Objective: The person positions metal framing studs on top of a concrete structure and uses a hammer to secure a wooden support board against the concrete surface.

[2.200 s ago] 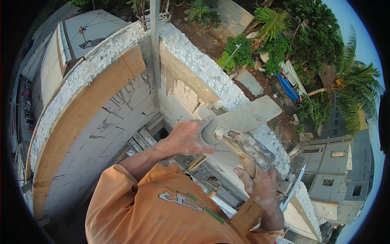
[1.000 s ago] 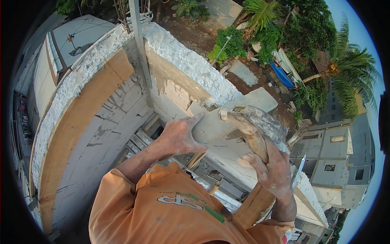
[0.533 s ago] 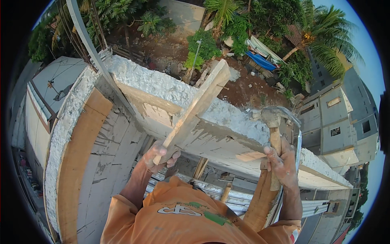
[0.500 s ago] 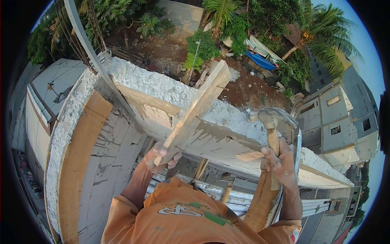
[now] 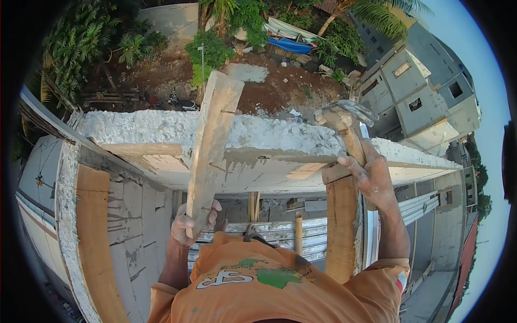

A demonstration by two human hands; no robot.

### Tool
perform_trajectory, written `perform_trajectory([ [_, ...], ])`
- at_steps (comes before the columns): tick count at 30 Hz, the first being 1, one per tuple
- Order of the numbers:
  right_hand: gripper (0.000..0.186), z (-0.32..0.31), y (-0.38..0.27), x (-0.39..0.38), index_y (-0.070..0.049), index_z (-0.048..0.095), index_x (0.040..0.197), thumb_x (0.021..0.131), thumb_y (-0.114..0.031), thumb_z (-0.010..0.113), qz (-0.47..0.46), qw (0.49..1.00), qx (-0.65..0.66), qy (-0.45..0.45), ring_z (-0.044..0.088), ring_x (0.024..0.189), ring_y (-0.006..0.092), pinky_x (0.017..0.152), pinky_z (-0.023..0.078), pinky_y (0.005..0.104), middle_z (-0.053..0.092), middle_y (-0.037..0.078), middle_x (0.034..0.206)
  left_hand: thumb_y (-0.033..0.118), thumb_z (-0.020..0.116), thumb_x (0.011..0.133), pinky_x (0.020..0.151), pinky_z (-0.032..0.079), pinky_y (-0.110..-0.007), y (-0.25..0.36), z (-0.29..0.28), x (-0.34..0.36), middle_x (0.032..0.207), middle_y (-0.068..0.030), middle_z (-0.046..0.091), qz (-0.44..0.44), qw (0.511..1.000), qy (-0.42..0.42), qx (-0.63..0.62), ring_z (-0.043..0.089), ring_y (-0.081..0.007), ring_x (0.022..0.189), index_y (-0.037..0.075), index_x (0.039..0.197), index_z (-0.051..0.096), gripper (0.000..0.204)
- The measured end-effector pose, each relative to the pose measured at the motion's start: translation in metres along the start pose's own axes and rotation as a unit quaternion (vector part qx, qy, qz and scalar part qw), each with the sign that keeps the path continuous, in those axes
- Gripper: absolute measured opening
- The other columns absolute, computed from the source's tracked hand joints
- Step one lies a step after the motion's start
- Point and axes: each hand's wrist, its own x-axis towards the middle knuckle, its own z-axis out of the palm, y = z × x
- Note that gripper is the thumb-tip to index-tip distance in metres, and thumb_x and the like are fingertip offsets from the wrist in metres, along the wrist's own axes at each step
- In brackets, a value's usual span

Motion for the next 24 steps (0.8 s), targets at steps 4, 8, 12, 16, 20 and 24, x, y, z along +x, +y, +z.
perform_trajectory([
  [4,0.04,-0.028,0.008,-0.02,0.004,0.057,0.109,0.092,-0.03,0.071,0.061,0.992,0.075,0.082,0.058,0.066,0.0177,0.062,0.048,0.0335,0.061,0.007,0.078,0.035,0.075,0.058,0.058,0.048,-0.027,-0.004,0.003,0.007,0.101,-0.0165,0.059,-0.015,0.998,-0.014,-0.054,0.057,-0.0162,0.077,-0.004,0.128,0.049,0.085],
  [8,0.045,-0.049,0.006,-0.048,0.005,0.058,0.11,0.088,-0.03,0.075,0.098,0.964,0.187,0.164,0.047,0.05,0.0047,0.043,0.034,0.0201,0.055,0.002,0.07,0.035,0.077,0.056,0.057,0.047,-0.026,-0.012,0.011,0.024,0.097,-0.0142,0.057,-0.045,0.992,-0.079,-0.093,0.054,-0.015,0.074,-0.003,0.128,0.048,0.086],
  [12,0.041,-0.044,0.009,-0.076,0.005,0.057,0.108,0.084,-0.021,0.079,0.072,0.919,0.294,0.253,0.048,0.044,0.0072,0.041,0.036,0.0209,0.053,0.002,0.061,0.033,0.078,0.057,0.062,0.051,-0.032,-0.026,0.024,0.041,0.103,-0.0201,0.059,-0.093,0.979,-0.145,-0.108,0.06,-0.0218,0.08,-0.006,0.133,0.044,0.091],
  [16,0.041,-0.021,-0.003,-0.098,0.005,0.055,0.111,0.083,-0.012,0.079,0.003,0.838,0.461,0.293,0.053,0.044,0.0097,0.04,0.038,0.0222,0.059,0.007,0.064,0.029,0.076,0.058,0.072,0.053,-0.04,-0.035,0.034,0.053,0.117,-0.0273,0.058,-0.134,0.967,-0.195,-0.09,0.064,-0.0299,0.088,-0.008,0.135,0.044,0.091],
  [20,0.037,0.012,-0.016,-0.111,0.006,0.054,0.11,0.084,-0.008,0.077,-0.027,0.839,0.447,0.308,0.055,0.048,0.01,0.043,0.041,0.0239,0.059,0.006,0.065,0.026,0.071,0.059,0.076,0.056,-0.044,-0.048,0.049,0.062,0.129,-0.033,0.052,-0.135,0.966,-0.208,-0.071,0.063,-0.0343,0.1,-0.005,0.143,0.036,0.096],
  [24,0.03,0.055,-0.013,-0.117,0.003,0.055,0.106,0.085,-0.006,0.075,0.011,0.858,0.432,0.277,0.055,0.052,0.0084,0.045,0.041,0.0226,0.06,0.005,0.069,0.022,0.071,0.06,0.081,0.057,-0.047,-0.056,0.031,0.073,0.132,-0.031,0.051,-0.191,0.955,-0.223,-0.05,0.065,-0.0375,0.101,-0.008,0.143,0.036,0.094],
])
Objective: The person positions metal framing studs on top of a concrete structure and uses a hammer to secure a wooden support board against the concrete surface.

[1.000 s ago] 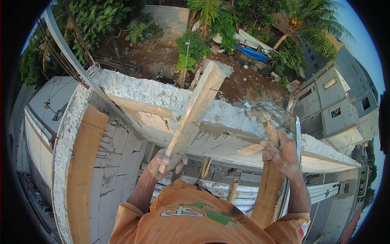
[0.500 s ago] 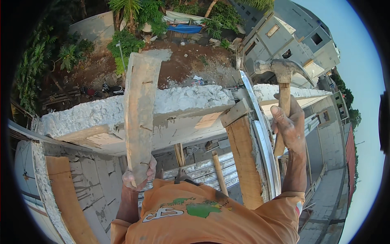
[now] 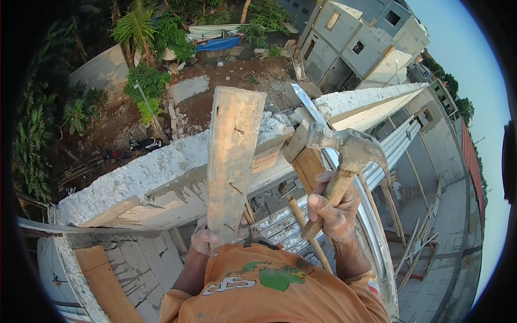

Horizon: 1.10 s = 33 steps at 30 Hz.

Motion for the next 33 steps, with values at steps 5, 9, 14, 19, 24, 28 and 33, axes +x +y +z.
perform_trajectory([
  [5,0.025,0.007,0.061,-0.013,0.002,0.055,0.106,0.087,-0.001,0.071,0.09,0.995,0.041,0.023,0.054,0.05,0.0094,0.044,0.043,0.0236,0.059,0.005,0.071,0.021,0.069,0.065,0.083,0.058,-0.049,0.012,0.01,0.004,0.133,-0.0313,0.051,-0.031,0.999,-0.007,0.036,0.066,-0.0382,0.102,-0.013,0.137,0.041,0.084],
  [9,0.023,0.021,0.089,-0.016,-0.002,0.056,0.1,0.087,-0.008,0.074,0.132,0.989,0.061,0.023,0.056,0.057,0.0064,0.049,0.045,0.0217,0.06,0.002,0.075,0.018,0.068,0.072,0.081,0.06,-0.043,0.014,0.029,0.004,0.125,-0.0269,0.06,-0.027,0.991,0.059,0.117,0.068,-0.0332,0.1,-0.013,0.133,0.048,0.072],
  [14,0.026,0.026,0.113,-0.015,-0.003,0.055,0.104,0.088,-0.01,0.074,0.129,0.988,0.08,0.008,0.06,0.074,0.0077,0.063,0.049,0.0239,0.062,0.001,0.083,0.015,0.068,0.073,0.086,0.058,-0.045,0.006,0.027,0.001,0.126,-0.0287,0.06,-0.069,0.987,0.082,0.123,0.068,-0.033,0.101,-0.013,0.132,0.049,0.068],
  [19,0.026,0.027,0.127,-0.012,-0.001,0.055,0.107,0.089,-0.011,0.071,0.123,0.985,0.114,0.035,0.065,0.087,0.0143,0.074,0.053,0.0292,0.062,0.005,0.091,0.008,0.064,0.076,0.094,0.055,-0.053,-0.006,0.014,0.0,0.133,-0.0277,0.054,-0.111,0.983,0.08,0.119,0.06,-0.0402,0.118,-0.013,0.135,0.045,0.065],
  [24,0.029,0.033,0.129,-0.007,0.001,0.057,0.112,0.09,-0.011,0.071,0.137,0.974,0.16,0.086,0.065,0.091,0.0165,0.08,0.053,0.0312,0.065,0.009,0.099,0.006,0.063,0.082,0.101,0.051,-0.051,-0.017,0.021,0.008,0.132,-0.0256,0.056,-0.11,0.981,0.066,0.147,0.06,-0.038,0.119,-0.011,0.136,0.044,0.059],
  [28,0.031,0.038,0.129,-0.004,0.002,0.058,0.115,0.089,-0.007,0.072,0.117,0.982,0.146,0.02,0.062,0.095,0.0126,0.083,0.05,0.0286,0.067,0.009,0.106,0.021,0.068,0.084,0.099,0.047,-0.04,-0.015,0.034,0.011,0.123,-0.0175,0.064,-0.14,0.968,0.079,0.191,0.062,-0.0252,0.112,-0.005,0.131,0.054,0.056],
  [33,0.029,0.035,0.132,-0.011,0.004,0.059,0.109,0.086,-0.006,0.073,0.106,0.988,0.112,0.006,0.061,0.089,0.0132,0.081,0.049,0.0288,0.067,0.01,0.104,0.03,0.072,0.085,0.097,0.046,-0.037,-0.039,-0.001,0.003,0.121,-0.0119,0.065,-0.139,0.925,0.066,0.346,0.06,-0.0205,0.11,-0.002,0.13,0.056,0.058],
])
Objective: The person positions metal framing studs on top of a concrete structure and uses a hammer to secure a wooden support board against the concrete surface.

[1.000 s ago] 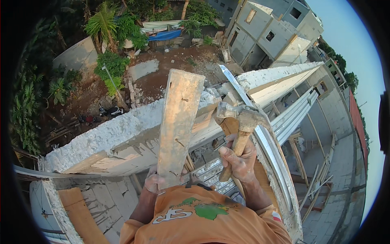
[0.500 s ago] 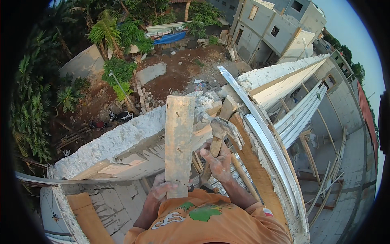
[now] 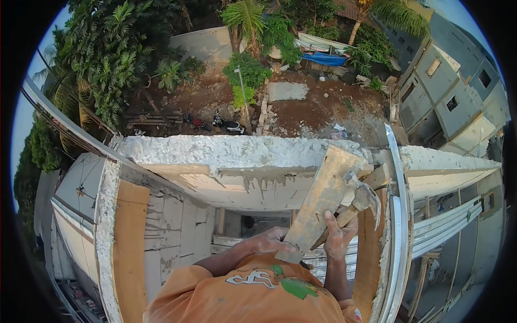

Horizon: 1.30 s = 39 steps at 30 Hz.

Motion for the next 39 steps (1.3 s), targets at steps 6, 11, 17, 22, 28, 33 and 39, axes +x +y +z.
perform_trajectory([
  [6,0.025,0.005,0.005,-0.002,0.001,0.058,0.099,0.083,-0.008,0.075,-0.048,0.998,-0.036,0.013,0.057,0.085,0.0136,0.08,0.046,0.0298,0.063,0.006,0.092,0.026,0.075,0.086,0.099,0.046,-0.037,0.033,0.006,-0.021,0.124,-0.0123,0.063,0.027,0.998,-0.021,0.047,0.058,-0.0211,0.116,0.0,0.137,0.052,0.062],
  [11,0.025,-0.003,0.008,0.003,0.0,0.058,0.1,0.083,-0.006,0.076,-0.017,0.996,-0.071,-0.046,0.056,0.087,0.0123,0.082,0.046,0.0277,0.063,0.006,0.097,0.015,0.074,0.087,0.093,0.051,-0.036,0.056,-0.021,-0.045,0.124,-0.0142,0.06,0.15,0.927,0.315,0.137,0.059,-0.0229,0.113,0.001,0.137,0.052,0.057],
  [17,0.031,0.013,0.015,0.002,0.002,0.059,0.108,0.084,-0.008,0.077,0.015,0.99,-0.083,-0.116,0.057,0.089,0.0112,0.082,0.047,0.0264,0.064,0.004,0.099,0.01,0.075,0.084,0.078,0.052,-0.033,0.108,-0.018,-0.021,0.107,-0.0121,0.06,0.355,0.719,0.412,0.431,0.06,-0.0236,0.092,0.003,0.124,0.063,0.043],
  [22,0.037,0.029,0.003,-0.006,0.004,0.057,0.114,0.084,-0.007,0.075,0.035,0.983,-0.053,-0.171,0.059,0.094,0.0138,0.086,0.047,0.0283,0.065,0.007,0.104,0.009,0.077,0.077,0.071,0.051,-0.037,0.113,-0.021,0.002,0.098,-0.0077,0.056,0.389,0.638,0.415,0.519,0.058,-0.0261,0.085,0.004,0.112,0.067,0.037],
  [28,0.043,0.032,0.016,-0.015,0.006,0.052,0.123,0.085,-0.004,0.07,0.018,0.972,-0.071,-0.223,0.059,0.101,0.0189,0.092,0.046,0.0326,0.063,0.012,0.114,0.006,0.073,0.076,0.076,0.051,-0.036,0.088,-0.033,-0.008,0.101,-0.0081,0.055,0.431,0.616,0.395,0.528,0.058,-0.0273,0.092,0.004,0.107,0.065,0.032],
  [33,0.045,0.044,0.016,-0.019,0.007,0.052,0.122,0.081,0.0,0.068,0.033,0.971,-0.059,-0.231,0.059,0.101,0.0209,0.092,0.046,0.0338,0.063,0.013,0.114,0.004,0.071,0.07,0.08,0.051,-0.037,0.079,-0.037,-0.018,0.105,-0.0095,0.055,0.398,0.597,0.387,0.58,0.057,-0.0293,0.095,0.003,0.102,0.057,0.035],
  [39,0.042,0.051,0.013,-0.022,0.006,0.055,0.119,0.08,0.001,0.068,0.048,0.965,-0.102,-0.237,0.06,0.098,0.0211,0.091,0.046,0.0342,0.064,0.012,0.11,0.001,0.068,0.068,0.081,0.051,-0.039,0.084,-0.044,-0.031,0.103,-0.0105,0.057,0.363,0.642,0.326,0.591,0.058,-0.0296,0.095,0.003,0.101,0.057,0.034],
])
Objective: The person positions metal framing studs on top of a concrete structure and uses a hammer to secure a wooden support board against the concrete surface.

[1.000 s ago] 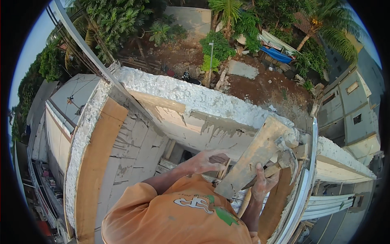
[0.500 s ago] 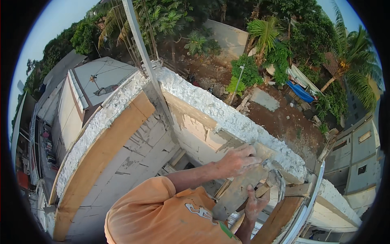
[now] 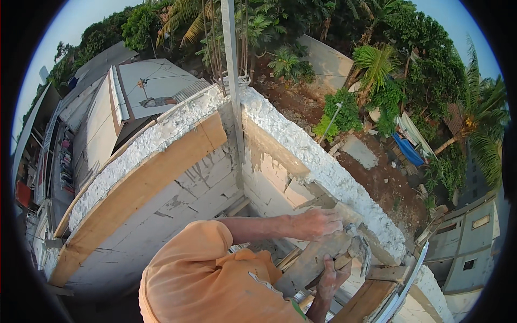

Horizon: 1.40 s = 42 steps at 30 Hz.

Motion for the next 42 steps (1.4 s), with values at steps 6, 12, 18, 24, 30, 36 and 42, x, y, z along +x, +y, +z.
perform_trajectory([
  [6,0.035,0.006,-0.017,0.001,0.006,0.057,0.116,0.083,0.001,0.067,-0.009,0.998,0.066,0.019,0.06,0.097,0.0178,0.09,0.046,0.0329,0.065,0.011,0.109,0.0,0.07,0.075,0.08,0.051,-0.04,0.005,0.011,-0.006,0.096,-0.0094,0.061,-0.069,0.985,0.138,-0.083,0.061,-0.029,0.092,0.004,0.096,0.058,0.024],
  [12,0.037,0.001,0.002,0.005,0.005,0.059,0.113,0.078,-0.001,0.07,0.04,0.999,0.017,0.008,0.058,0.092,0.0146,0.085,0.047,0.0298,0.065,0.007,0.103,0.002,0.074,0.076,0.087,0.05,-0.042,-0.006,-0.006,-0.012,0.099,-0.0089,0.061,-0.043,0.997,0.055,-0.028,0.061,-0.03,0.092,0.004,0.094,0.061,0.023],
  [18,0.022,-0.001,-0.001,0.006,0.001,0.06,0.094,0.078,-0.001,0.074,0.037,0.998,0.044,0.011,0.055,0.08,0.0105,0.075,0.046,0.0267,0.062,0.002,0.089,0.028,0.079,0.083,0.109,0.039,-0.043,0.002,-0.004,-0.014,0.145,-0.0174,0.043,-0.273,0.854,0.177,-0.405,0.037,-0.0291,0.139,0.003,0.143,0.04,0.076],
  [24,0.02,-0.005,0.005,0.006,-0.005,0.055,0.079,0.076,0.0,0.075,0.063,0.995,0.082,0.007,0.047,0.069,0.0073,0.064,0.039,0.0239,0.055,-0.003,0.077,0.046,0.063,0.092,0.107,0.043,-0.042,0.012,0.039,-0.029,0.141,-0.0177,0.049,-0.383,0.452,0.121,-0.796,0.049,-0.0281,0.13,0.004,0.144,0.039,0.071],
  [30,0.018,-0.003,0.006,0.004,-0.003,0.057,0.086,0.08,-0.003,0.074,0.063,0.995,0.08,-0.003,0.051,0.073,0.0087,0.068,0.042,0.0253,0.059,0.001,0.082,0.042,0.056,0.097,0.103,0.047,-0.044,0.005,0.036,-0.028,0.136,-0.0211,0.054,-0.383,0.474,0.042,-0.792,0.058,-0.0301,0.121,0.0,0.144,0.037,0.066],
  [36,0.021,-0.024,-0.006,-0.001,0.002,0.056,0.1,0.086,-0.003,0.071,0.017,0.997,0.053,0.057,0.064,0.081,0.0155,0.073,0.052,0.0293,0.065,0.012,0.1,0.033,0.061,0.095,0.108,0.043,-0.047,0.001,0.037,-0.027,0.137,-0.018,0.053,-0.339,0.449,0.064,-0.824,0.052,-0.0289,0.128,0.001,0.146,0.035,0.066],
  [42,0.017,-0.022,-0.026,-0.002,0.001,0.057,0.095,0.087,-0.009,0.069,0.011,0.998,-0.024,0.056,0.055,0.06,0.0111,0.055,0.044,0.0243,0.062,0.01,0.088,0.037,0.062,0.096,0.103,0.046,-0.04,0.003,0.035,-0.034,0.133,-0.0149,0.059,-0.341,0.478,0.052,-0.808,0.058,-0.0234,0.12,0.003,0.143,0.044,0.061],
])
